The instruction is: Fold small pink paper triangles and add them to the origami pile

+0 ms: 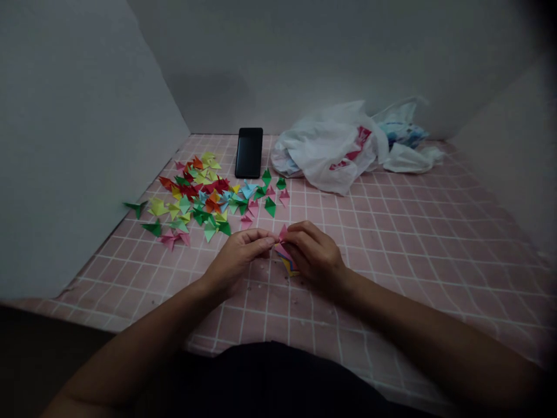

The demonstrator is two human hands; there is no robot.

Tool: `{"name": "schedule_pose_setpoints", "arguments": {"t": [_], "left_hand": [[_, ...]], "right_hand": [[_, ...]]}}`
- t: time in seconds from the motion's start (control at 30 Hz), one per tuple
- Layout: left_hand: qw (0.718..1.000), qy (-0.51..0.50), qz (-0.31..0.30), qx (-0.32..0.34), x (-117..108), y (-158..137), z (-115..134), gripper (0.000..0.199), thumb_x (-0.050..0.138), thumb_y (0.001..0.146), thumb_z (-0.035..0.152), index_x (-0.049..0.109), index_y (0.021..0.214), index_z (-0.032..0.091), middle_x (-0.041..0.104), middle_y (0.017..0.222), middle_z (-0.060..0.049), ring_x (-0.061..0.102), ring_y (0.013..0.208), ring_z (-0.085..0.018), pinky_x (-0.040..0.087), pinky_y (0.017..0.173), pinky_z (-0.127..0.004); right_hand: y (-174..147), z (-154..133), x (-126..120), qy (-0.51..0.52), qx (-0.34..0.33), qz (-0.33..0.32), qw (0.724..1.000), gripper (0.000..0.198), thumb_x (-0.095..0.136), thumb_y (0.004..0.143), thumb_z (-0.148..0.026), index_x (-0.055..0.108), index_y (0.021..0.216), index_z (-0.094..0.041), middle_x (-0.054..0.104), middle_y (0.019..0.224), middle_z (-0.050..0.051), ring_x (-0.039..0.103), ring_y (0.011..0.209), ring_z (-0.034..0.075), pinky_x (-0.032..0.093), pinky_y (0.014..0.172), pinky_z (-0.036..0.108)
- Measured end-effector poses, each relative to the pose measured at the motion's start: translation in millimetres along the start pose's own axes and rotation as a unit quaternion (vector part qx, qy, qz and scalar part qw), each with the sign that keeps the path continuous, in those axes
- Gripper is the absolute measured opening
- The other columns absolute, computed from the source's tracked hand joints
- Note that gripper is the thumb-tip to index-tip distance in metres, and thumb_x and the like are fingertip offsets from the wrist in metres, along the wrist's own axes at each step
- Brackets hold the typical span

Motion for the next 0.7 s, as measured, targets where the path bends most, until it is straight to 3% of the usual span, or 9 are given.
{"name": "schedule_pose_setpoints", "arguments": {"t": [0.17, 0.37, 0.7], "left_hand": [[0.999, -0.022, -0.008, -0.023, 2.1, -0.3, -0.7, 0.014, 0.071, 0.074, 0.028, 0.071, 0.071, 0.015, 0.058, 0.067, 0.0, 0.048, 0.064, -0.011, 0.037, 0.065, -0.025], [0.999, 0.048, 0.019, 0.008, -5.0, 0.6, 1.6, 0.016, 0.07, 0.075, 0.03, 0.075, 0.082, 0.017, 0.062, 0.073, -0.001, 0.051, 0.069, -0.013, 0.038, 0.067, -0.026], [0.999, 0.039, 0.003, -0.002, -2.2, 0.1, 1.6, 0.014, 0.069, 0.075, 0.03, 0.071, 0.072, 0.016, 0.058, 0.067, 0.0, 0.048, 0.065, -0.012, 0.036, 0.066, -0.027]], "right_hand": [[0.6, 0.9, -0.3, -0.006, 0.01, 0.0, 1.0, 0.012, 0.048, 0.094, -0.009, 0.056, 0.093, -0.017, 0.06, 0.089, 0.009, 0.059, 0.084, 0.02, 0.054, 0.074, 0.035], [-2.3, 3.3, 1.6, -0.028, -0.006, 0.0, 1.0, 0.014, 0.048, 0.093, -0.008, 0.057, 0.094, -0.018, 0.061, 0.091, 0.01, 0.059, 0.084, 0.02, 0.054, 0.073, 0.036], [-4.9, 2.6, 3.3, -0.041, -0.039, 0.011, 0.998, 0.013, 0.051, 0.091, -0.008, 0.059, 0.093, -0.018, 0.062, 0.091, 0.01, 0.06, 0.085, 0.021, 0.055, 0.07, 0.036]]}}
Point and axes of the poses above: each hand's wrist, its own y-axis towards the middle knuckle, its own x-axis out of the palm, z = x × y, the point moved 5 cm from there along y, towards the middle knuckle
